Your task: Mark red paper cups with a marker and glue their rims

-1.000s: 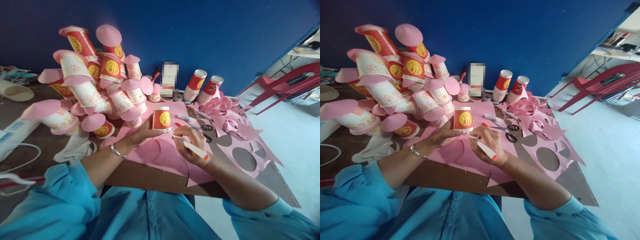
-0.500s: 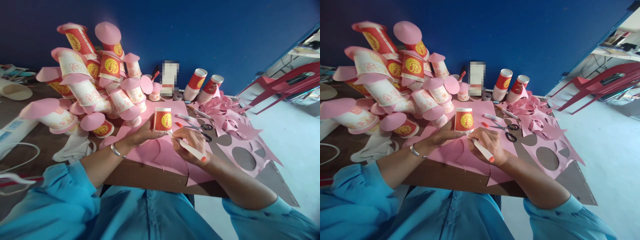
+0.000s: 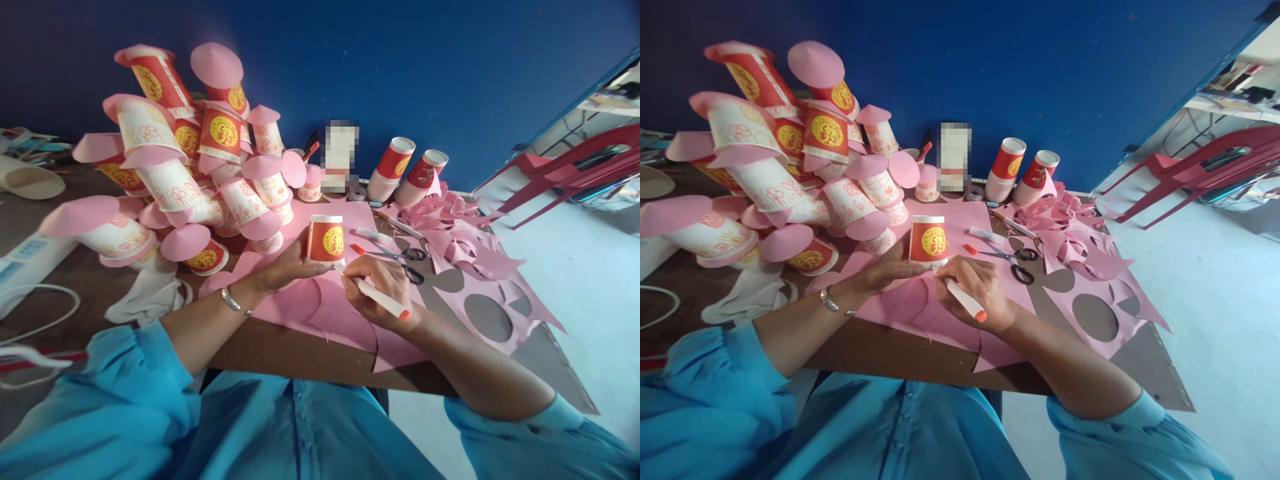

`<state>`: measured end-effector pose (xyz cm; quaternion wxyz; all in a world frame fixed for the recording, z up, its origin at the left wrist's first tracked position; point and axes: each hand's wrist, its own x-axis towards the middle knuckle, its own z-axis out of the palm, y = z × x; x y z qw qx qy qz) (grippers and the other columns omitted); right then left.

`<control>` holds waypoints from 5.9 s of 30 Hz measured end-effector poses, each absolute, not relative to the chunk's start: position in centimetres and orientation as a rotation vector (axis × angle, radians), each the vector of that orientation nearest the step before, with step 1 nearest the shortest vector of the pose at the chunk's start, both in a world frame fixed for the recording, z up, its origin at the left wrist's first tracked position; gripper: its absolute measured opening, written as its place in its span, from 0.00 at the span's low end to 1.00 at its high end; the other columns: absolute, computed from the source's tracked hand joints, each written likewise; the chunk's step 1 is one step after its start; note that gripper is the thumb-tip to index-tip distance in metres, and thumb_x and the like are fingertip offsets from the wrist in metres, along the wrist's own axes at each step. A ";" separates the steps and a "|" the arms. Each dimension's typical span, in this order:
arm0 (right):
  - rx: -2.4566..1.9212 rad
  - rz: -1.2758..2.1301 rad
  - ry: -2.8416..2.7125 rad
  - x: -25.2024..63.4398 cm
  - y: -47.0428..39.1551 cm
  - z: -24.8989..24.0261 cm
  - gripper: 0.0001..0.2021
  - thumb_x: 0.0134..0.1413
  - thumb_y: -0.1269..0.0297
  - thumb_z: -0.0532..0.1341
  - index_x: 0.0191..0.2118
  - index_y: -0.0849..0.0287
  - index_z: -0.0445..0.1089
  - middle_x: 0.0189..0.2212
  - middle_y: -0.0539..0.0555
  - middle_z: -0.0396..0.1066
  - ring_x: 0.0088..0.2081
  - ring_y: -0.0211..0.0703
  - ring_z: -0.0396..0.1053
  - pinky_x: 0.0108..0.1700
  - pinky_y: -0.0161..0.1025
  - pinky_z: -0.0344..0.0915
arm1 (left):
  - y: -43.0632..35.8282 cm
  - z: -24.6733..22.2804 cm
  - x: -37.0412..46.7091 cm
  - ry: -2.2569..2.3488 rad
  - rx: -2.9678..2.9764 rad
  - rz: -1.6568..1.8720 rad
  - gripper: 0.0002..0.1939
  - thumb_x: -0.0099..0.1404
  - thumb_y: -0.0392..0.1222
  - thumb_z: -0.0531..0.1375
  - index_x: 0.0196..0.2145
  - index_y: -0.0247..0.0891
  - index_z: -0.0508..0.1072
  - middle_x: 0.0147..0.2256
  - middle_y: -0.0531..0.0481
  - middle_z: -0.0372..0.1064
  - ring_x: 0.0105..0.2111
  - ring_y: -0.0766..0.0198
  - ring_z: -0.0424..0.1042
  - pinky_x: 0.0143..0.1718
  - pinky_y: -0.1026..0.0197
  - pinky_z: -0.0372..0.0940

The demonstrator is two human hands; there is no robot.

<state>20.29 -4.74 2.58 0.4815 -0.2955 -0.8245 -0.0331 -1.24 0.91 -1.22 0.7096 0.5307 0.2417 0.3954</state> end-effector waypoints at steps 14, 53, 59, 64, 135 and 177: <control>-0.685 -0.019 -2.024 20.5 -5.0 3.4 0.09 0.63 0.76 0.61 0.41 0.52 0.67 0.28 0.47 0.78 0.25 0.39 0.76 0.27 0.35 0.70 | 0.6 -0.3 -1.2 0.546 1.191 0.842 0.39 0.58 0.47 0.81 0.61 0.44 0.70 0.52 0.43 0.79 0.53 0.47 0.80 0.56 0.47 0.73; -0.703 -0.095 -2.000 20.4 -4.6 3.0 0.10 0.64 0.77 0.62 0.42 0.52 0.68 0.29 0.47 0.80 0.27 0.39 0.78 0.29 0.35 0.72 | 0.9 -1.3 -1.3 0.512 1.213 0.817 0.45 0.61 0.47 0.80 0.70 0.47 0.67 0.61 0.37 0.78 0.61 0.40 0.79 0.62 0.39 0.74; -0.715 -0.131 -2.007 20.3 -4.7 3.0 0.09 0.64 0.77 0.61 0.40 0.53 0.67 0.28 0.48 0.80 0.25 0.39 0.77 0.28 0.35 0.71 | 0.9 -1.3 -1.3 0.519 1.209 0.820 0.42 0.61 0.46 0.80 0.67 0.47 0.69 0.58 0.40 0.80 0.58 0.42 0.81 0.61 0.39 0.75; -0.708 -0.118 -2.013 20.3 -4.8 3.2 0.10 0.63 0.78 0.61 0.40 0.53 0.66 0.27 0.47 0.78 0.25 0.39 0.76 0.27 0.35 0.70 | 0.8 -1.2 -1.3 0.523 1.208 0.818 0.40 0.60 0.45 0.80 0.65 0.45 0.70 0.55 0.40 0.81 0.56 0.43 0.82 0.60 0.40 0.74; -0.725 -0.154 -1.986 20.4 -4.4 2.6 0.10 0.65 0.77 0.61 0.41 0.52 0.66 0.27 0.46 0.78 0.25 0.39 0.77 0.28 0.35 0.70 | 1.0 -1.8 -1.4 0.506 1.224 0.782 0.40 0.63 0.44 0.79 0.68 0.46 0.69 0.56 0.39 0.81 0.57 0.44 0.82 0.60 0.41 0.75; -0.726 -0.196 -2.024 20.4 -4.6 2.8 0.10 0.63 0.78 0.60 0.40 0.51 0.65 0.26 0.45 0.76 0.23 0.38 0.74 0.27 0.36 0.68 | 0.8 -1.0 -1.1 0.530 1.181 0.828 0.37 0.59 0.43 0.80 0.62 0.44 0.73 0.53 0.43 0.80 0.53 0.47 0.81 0.57 0.46 0.74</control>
